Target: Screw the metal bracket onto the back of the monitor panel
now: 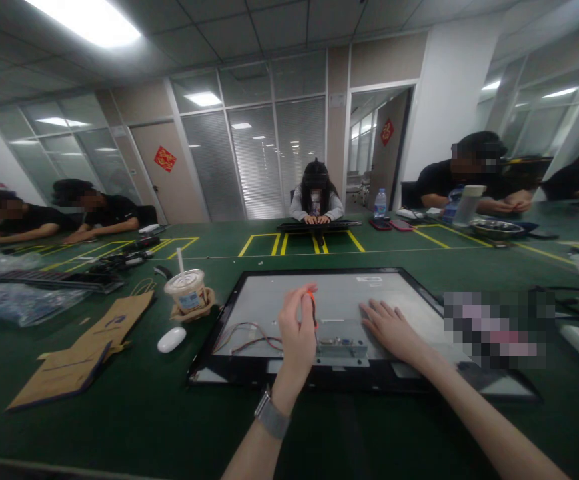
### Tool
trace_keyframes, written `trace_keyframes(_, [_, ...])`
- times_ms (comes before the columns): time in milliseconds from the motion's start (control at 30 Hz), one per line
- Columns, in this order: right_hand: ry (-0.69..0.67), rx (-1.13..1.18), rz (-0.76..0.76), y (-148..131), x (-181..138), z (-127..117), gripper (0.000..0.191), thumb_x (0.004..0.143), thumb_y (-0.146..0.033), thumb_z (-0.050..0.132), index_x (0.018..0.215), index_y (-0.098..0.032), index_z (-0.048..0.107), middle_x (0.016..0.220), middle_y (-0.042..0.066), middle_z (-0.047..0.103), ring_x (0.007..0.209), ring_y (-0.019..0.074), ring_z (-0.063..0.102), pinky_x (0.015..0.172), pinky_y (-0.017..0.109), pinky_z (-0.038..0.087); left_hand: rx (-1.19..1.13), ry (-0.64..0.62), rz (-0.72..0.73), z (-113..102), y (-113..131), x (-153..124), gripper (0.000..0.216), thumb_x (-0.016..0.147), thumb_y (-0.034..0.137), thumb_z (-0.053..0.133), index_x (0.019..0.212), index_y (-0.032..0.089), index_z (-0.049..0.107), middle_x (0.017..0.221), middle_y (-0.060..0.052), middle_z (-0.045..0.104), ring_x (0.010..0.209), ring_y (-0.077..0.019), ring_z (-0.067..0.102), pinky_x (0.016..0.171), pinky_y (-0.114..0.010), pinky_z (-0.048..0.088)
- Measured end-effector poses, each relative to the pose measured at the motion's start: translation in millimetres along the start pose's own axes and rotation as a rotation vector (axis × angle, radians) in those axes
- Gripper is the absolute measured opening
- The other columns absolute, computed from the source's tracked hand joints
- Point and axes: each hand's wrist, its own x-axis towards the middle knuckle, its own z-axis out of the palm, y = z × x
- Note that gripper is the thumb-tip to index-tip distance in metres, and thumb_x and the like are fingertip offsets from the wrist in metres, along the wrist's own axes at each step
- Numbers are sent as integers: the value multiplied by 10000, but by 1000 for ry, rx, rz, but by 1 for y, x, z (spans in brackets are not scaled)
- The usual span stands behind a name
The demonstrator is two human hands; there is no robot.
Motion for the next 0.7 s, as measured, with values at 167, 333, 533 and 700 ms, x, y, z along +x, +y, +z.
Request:
trace_keyframes(167, [8,11,6,0,0,1,550,1016,-390,273,1502,-226,472,1567,150,447,1432,365,411,1131,601,335,54,55,-37,1,-3,1,245,950,362,579,1041,204,742,985,-66,620,870,-185,609,801,-313,530])
trace_keyframes(333, [-11,3,6,-1,0,-2,556,1016,-380,263,1506,-212,465,1575,155,431,1440,366,398,1130,605,336,-3,18,-29,1,-2,0,309,1002,317,474,1152,215,724,1148,-93,641,1050,-205,609,925,-336,502])
trace_keyframes(533, [-25,-32,2,-2,-1,-5,550,1019,-369,271,1513,-210,457,1575,152,432,1434,375,405,1126,603,343,-22,3,-52,3,-4,0,265,978,323,530,1125,213,721,1004,-69,669,900,-187,631,826,-319,526])
trace_keyframes(700, [10,-9,-6,1,0,1,549,1017,-378,267,1504,-222,465,1567,156,445,1426,370,419,1118,618,346,46,63,-54,3,-4,0,174,889,349,672,961,214,753,943,-44,592,832,-179,594,788,-330,547])
